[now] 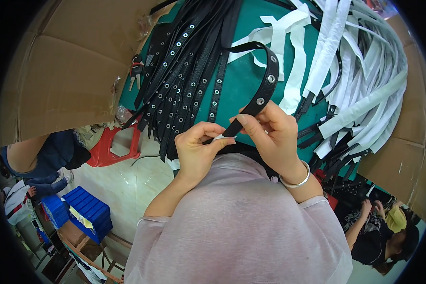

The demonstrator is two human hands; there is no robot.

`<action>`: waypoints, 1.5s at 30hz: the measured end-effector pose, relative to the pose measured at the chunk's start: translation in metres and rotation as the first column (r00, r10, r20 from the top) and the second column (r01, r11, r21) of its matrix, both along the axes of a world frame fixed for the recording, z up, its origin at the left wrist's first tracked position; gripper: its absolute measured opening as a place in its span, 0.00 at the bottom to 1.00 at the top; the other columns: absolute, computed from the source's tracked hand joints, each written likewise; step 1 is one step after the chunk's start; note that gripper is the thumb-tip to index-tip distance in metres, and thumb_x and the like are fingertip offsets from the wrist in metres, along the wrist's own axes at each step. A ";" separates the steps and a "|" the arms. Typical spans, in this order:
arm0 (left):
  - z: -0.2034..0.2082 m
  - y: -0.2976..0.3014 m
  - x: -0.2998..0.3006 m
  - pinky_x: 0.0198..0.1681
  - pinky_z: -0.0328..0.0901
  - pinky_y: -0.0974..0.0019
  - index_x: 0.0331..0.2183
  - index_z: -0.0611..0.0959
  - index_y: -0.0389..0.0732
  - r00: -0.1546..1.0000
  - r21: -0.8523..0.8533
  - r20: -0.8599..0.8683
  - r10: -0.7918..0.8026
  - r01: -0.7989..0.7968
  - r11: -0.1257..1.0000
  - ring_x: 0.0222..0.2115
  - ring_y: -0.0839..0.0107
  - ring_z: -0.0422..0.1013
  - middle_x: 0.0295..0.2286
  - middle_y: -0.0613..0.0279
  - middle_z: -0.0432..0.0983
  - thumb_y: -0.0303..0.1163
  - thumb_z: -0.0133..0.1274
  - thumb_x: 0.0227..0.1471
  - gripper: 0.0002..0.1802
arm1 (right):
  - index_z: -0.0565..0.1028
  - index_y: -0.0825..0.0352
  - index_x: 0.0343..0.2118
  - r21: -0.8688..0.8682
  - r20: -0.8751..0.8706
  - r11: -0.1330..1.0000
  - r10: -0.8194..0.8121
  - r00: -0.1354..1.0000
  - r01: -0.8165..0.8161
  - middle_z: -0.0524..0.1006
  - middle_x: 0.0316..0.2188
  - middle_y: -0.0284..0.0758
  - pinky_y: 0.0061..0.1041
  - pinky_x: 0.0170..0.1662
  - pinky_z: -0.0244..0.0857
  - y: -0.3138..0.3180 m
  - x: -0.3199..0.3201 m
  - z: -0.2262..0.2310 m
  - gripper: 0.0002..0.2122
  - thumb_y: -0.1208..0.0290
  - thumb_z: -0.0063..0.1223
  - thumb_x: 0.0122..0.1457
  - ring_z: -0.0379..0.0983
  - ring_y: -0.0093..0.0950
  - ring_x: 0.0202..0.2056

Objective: Inspecting and organizing black synthetic belts with metal eyelets at a factory workstation.

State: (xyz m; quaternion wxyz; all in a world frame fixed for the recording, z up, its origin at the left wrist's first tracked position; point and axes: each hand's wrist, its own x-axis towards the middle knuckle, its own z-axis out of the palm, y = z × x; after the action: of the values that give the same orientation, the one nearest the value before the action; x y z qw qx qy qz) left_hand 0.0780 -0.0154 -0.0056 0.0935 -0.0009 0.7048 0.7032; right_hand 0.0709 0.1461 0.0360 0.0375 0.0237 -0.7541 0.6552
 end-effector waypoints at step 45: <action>0.001 -0.120 0.001 0.40 0.70 0.56 0.41 0.72 0.34 0.510 0.754 0.403 -0.760 0.286 0.591 0.27 0.74 0.67 0.24 0.64 0.66 0.49 0.42 0.57 0.25 | 0.72 0.66 0.24 -0.537 0.411 0.843 0.224 0.884 0.037 0.70 0.19 0.24 0.13 0.26 0.55 -0.078 -0.018 -0.062 0.05 0.73 0.56 0.52 0.64 0.12 0.22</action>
State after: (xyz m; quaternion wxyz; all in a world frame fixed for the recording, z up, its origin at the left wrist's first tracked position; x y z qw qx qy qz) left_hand 0.0786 -0.1354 -0.0043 0.5676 -0.0070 0.3135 0.7613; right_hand 0.0531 0.0680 -0.0256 -0.1693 -0.1049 -0.5288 0.8251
